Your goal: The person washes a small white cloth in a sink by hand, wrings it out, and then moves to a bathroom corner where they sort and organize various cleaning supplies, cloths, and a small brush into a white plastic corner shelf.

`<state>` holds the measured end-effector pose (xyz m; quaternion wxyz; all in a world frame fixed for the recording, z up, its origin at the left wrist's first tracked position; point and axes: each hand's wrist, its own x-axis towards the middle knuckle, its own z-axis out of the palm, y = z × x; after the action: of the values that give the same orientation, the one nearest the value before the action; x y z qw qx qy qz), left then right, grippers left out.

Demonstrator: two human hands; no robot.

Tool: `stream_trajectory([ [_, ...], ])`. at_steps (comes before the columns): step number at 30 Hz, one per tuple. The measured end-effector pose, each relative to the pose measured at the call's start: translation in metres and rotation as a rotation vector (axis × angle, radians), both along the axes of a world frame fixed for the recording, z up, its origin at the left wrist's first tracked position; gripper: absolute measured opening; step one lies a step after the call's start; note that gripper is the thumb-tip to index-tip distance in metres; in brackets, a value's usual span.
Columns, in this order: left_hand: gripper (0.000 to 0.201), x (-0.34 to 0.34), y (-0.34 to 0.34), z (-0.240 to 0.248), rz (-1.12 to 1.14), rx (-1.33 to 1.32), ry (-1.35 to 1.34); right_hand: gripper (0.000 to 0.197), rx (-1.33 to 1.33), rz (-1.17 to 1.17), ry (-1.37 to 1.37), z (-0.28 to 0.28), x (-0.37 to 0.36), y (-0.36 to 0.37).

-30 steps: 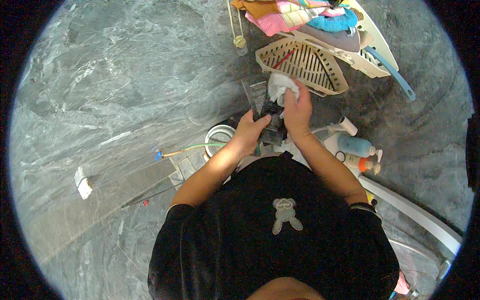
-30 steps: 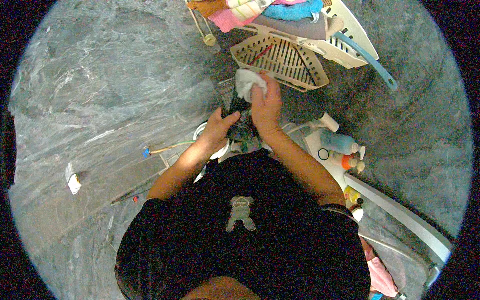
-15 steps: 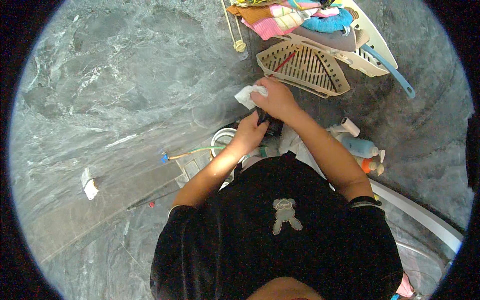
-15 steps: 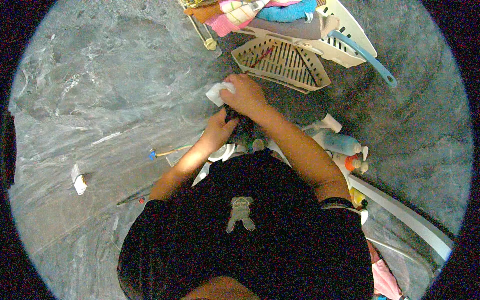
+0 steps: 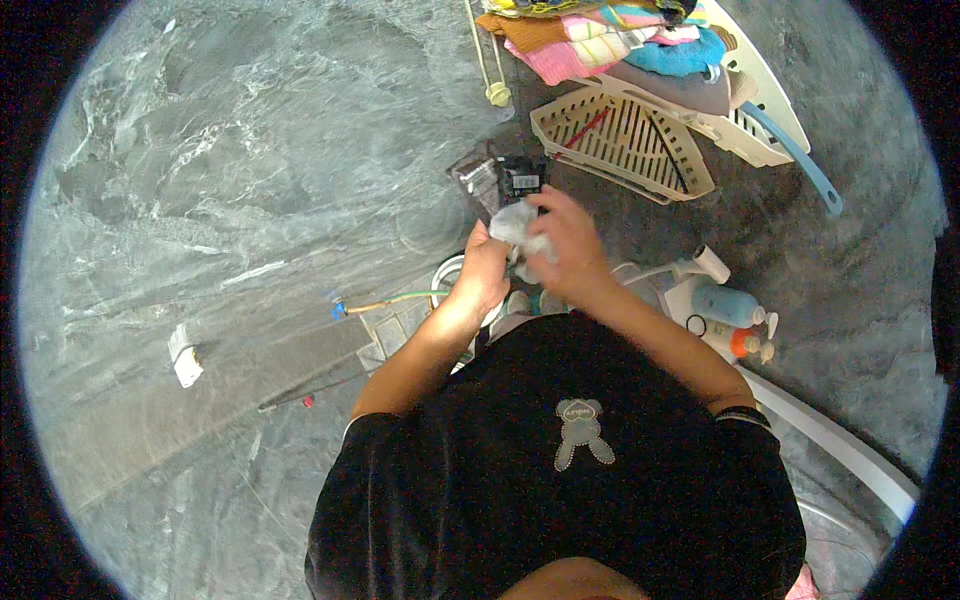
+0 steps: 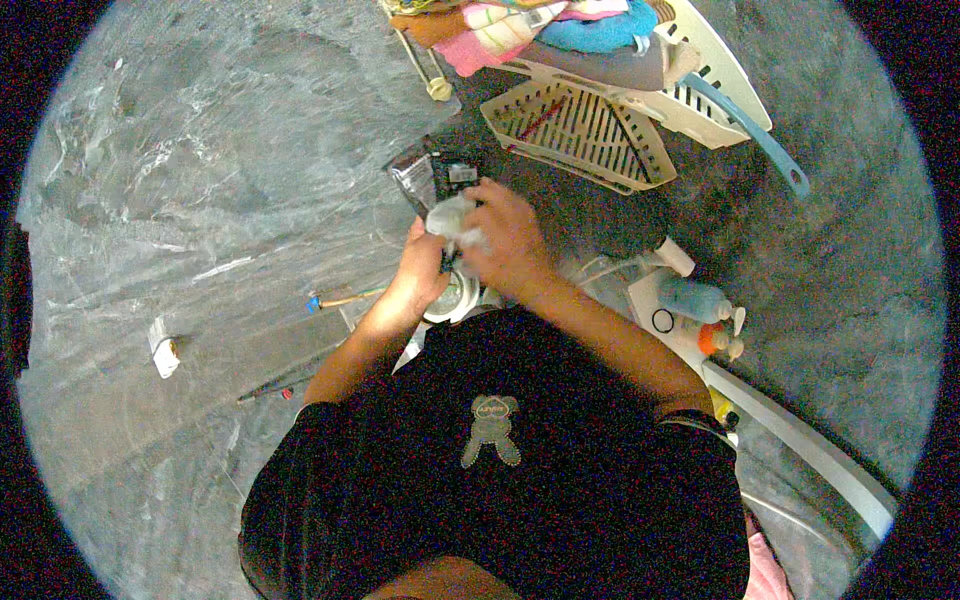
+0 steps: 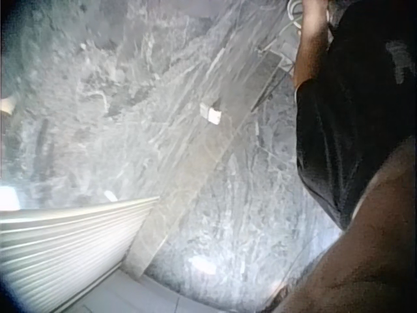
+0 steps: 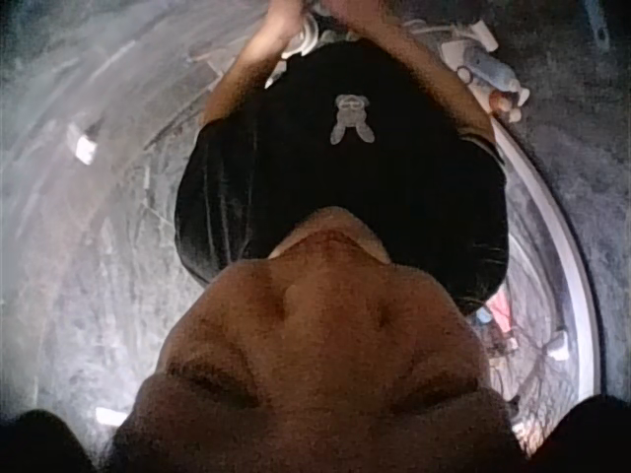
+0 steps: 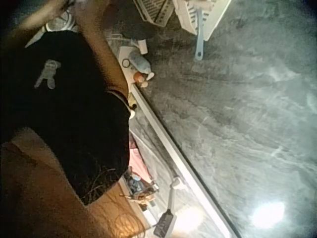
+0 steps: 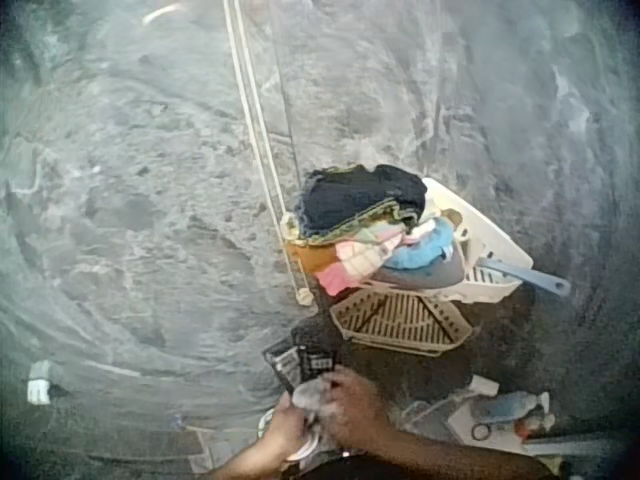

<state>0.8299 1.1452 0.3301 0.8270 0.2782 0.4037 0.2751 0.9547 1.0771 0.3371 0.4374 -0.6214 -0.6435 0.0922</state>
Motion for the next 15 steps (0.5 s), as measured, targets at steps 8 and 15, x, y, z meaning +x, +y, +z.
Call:
stream_trajectory([
  [8, 0.024, 0.010, 0.003, 0.009, 0.123, 0.017, -0.221, 0.028, -0.020, -0.313, 0.419, -0.011, 0.035, 0.046],
  [15, 0.021, 0.008, 0.000, 0.005, 0.236, -0.005, -0.187, 0.031, -0.043, 0.005, -0.094, 0.006, -0.008, 0.005],
])
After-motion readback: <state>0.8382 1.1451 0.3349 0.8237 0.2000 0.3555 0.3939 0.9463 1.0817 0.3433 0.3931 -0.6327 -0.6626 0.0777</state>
